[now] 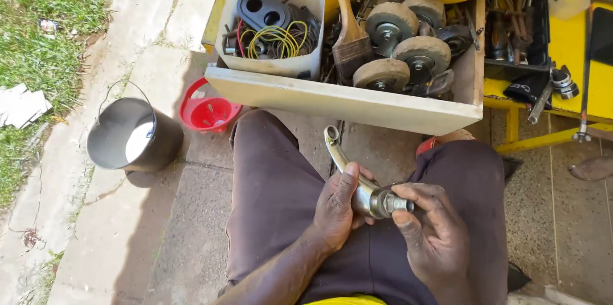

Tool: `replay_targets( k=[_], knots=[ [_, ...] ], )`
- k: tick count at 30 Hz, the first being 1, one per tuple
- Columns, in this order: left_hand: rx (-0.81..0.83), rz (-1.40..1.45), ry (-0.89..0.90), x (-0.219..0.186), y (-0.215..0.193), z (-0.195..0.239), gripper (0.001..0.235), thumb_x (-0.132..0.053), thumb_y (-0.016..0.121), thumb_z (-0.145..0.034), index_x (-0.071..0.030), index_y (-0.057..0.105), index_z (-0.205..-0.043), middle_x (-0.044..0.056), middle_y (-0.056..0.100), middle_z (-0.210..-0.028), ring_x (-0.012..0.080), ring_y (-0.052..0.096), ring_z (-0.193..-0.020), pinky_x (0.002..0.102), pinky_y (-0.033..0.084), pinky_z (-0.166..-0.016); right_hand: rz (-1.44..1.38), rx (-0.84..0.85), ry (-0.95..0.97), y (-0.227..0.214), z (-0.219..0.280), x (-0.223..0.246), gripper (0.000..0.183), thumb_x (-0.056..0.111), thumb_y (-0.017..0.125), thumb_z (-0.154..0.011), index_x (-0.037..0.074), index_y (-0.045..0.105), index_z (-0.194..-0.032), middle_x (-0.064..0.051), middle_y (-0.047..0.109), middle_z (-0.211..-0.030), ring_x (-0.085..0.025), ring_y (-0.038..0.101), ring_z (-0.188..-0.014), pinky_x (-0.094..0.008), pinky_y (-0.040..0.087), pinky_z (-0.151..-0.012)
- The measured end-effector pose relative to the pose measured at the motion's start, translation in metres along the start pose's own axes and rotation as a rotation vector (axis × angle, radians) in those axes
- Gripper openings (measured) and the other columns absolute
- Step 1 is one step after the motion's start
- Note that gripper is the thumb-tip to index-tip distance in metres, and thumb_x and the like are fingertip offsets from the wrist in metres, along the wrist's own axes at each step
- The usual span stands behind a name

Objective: The person takes a chrome faucet from a drawer of parts, sits on the ground, and disassembles it by hand, using an adjustable wrench to loosen a fitting. They remove internal components, reassemble the faucet body, and turn the handle while checking the movement.

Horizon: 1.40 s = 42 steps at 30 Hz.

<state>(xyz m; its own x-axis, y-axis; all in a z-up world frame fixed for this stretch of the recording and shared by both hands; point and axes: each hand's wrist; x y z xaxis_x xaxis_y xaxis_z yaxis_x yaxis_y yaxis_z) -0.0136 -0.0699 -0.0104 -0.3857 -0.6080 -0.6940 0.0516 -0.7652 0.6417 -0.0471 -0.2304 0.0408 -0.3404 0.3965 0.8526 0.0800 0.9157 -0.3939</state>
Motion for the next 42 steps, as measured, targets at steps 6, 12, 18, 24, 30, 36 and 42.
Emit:
replay_targets(
  k=[6, 12, 18, 24, 30, 36, 42],
  knots=[
    [-0.206, -0.031, -0.027, 0.011, 0.0, -0.006, 0.047, -0.052, 0.061, -0.1, -0.006, 0.062, -0.111, 0.011, 0.066, -0.077, 0.0164, 0.063, -0.055, 0.027, 0.05, -0.037, -0.121, -0.035, 0.302, 0.002, 0.006, -0.032, 0.036, 0.031, 0.067, -0.1, 0.004, 0.074, -0.123, -0.005, 0.067, -0.117, -0.017, 0.074, -0.087, -0.027, 0.064, -0.081],
    [-0.258, -0.198, 0.104, 0.009, -0.001, -0.002, 0.043, -0.05, 0.061, -0.101, -0.008, 0.061, -0.109, 0.005, 0.064, -0.072, 0.0136, 0.061, -0.054, 0.026, 0.052, -0.039, -0.029, 0.014, 0.358, 0.004, 0.001, -0.033, 0.035, 0.034, 0.062, -0.103, 0.009, 0.073, -0.126, -0.001, 0.065, -0.116, -0.014, 0.068, -0.089, -0.029, 0.064, -0.077],
    [-0.289, -0.229, 0.059, 0.008, -0.002, -0.002, 0.04, -0.047, 0.06, -0.102, -0.008, 0.062, -0.107, 0.006, 0.062, -0.073, 0.0137, 0.061, -0.056, 0.027, 0.053, -0.04, -0.163, 0.05, 0.448, 0.005, 0.007, -0.051, 0.036, 0.04, 0.064, -0.102, 0.006, 0.069, -0.116, -0.002, 0.059, -0.072, -0.011, 0.055, -0.06, -0.026, 0.048, -0.057],
    [-0.106, -0.097, -0.093, -0.002, -0.003, -0.004, 0.055, -0.061, 0.048, -0.103, -0.008, 0.058, -0.11, 0.014, 0.069, -0.072, 0.0178, 0.062, -0.042, 0.025, 0.036, -0.027, -0.135, 0.004, 0.338, 0.004, 0.008, -0.055, 0.032, 0.038, 0.058, -0.108, 0.008, 0.066, -0.11, 0.0, 0.059, -0.079, -0.008, 0.051, -0.064, -0.026, 0.045, -0.06],
    [0.273, 0.324, -0.001, 0.009, 0.006, 0.006, 0.058, -0.05, 0.052, -0.11, 0.0, 0.058, -0.14, 0.026, 0.068, -0.136, 0.028, 0.074, -0.074, 0.032, 0.062, -0.053, -0.564, -0.136, 0.711, -0.002, 0.001, -0.088, 0.055, 0.051, 0.044, -0.115, 0.002, 0.063, -0.097, -0.009, 0.05, -0.055, -0.018, 0.045, -0.039, -0.033, 0.032, -0.031],
    [0.35, -0.026, 0.139, 0.01, 0.003, 0.02, 0.061, -0.047, 0.046, -0.113, 0.004, 0.056, -0.146, 0.011, 0.066, -0.074, 0.0175, 0.064, -0.063, 0.028, 0.058, -0.061, -0.942, 0.22, 0.917, 0.003, -0.013, -0.059, 0.046, 0.036, 0.053, -0.105, 0.005, 0.072, -0.132, -0.028, 0.063, -0.061, -0.036, 0.061, -0.043, -0.035, 0.041, -0.028],
    [0.409, -0.359, 0.209, -0.019, 0.025, 0.04, 0.068, -0.052, 0.043, -0.113, -0.005, 0.049, -0.162, 0.002, 0.065, -0.083, 0.0091, 0.061, -0.072, 0.027, 0.057, -0.069, -1.016, 0.32, 1.003, -0.002, -0.008, -0.077, 0.062, 0.051, 0.05, -0.107, -0.006, 0.07, -0.093, -0.022, 0.051, -0.044, -0.034, 0.051, -0.038, -0.049, 0.042, -0.044]
  ],
)
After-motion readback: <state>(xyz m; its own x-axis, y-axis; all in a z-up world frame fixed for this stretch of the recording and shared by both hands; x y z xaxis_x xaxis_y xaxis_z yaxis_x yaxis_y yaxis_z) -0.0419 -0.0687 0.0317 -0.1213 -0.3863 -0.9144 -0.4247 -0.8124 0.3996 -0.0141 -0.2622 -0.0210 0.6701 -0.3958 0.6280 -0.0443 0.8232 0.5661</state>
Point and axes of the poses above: each hand's wrist, its own z-axis away from the middle knuckle, its own y-axis out of the palm, x = y × z
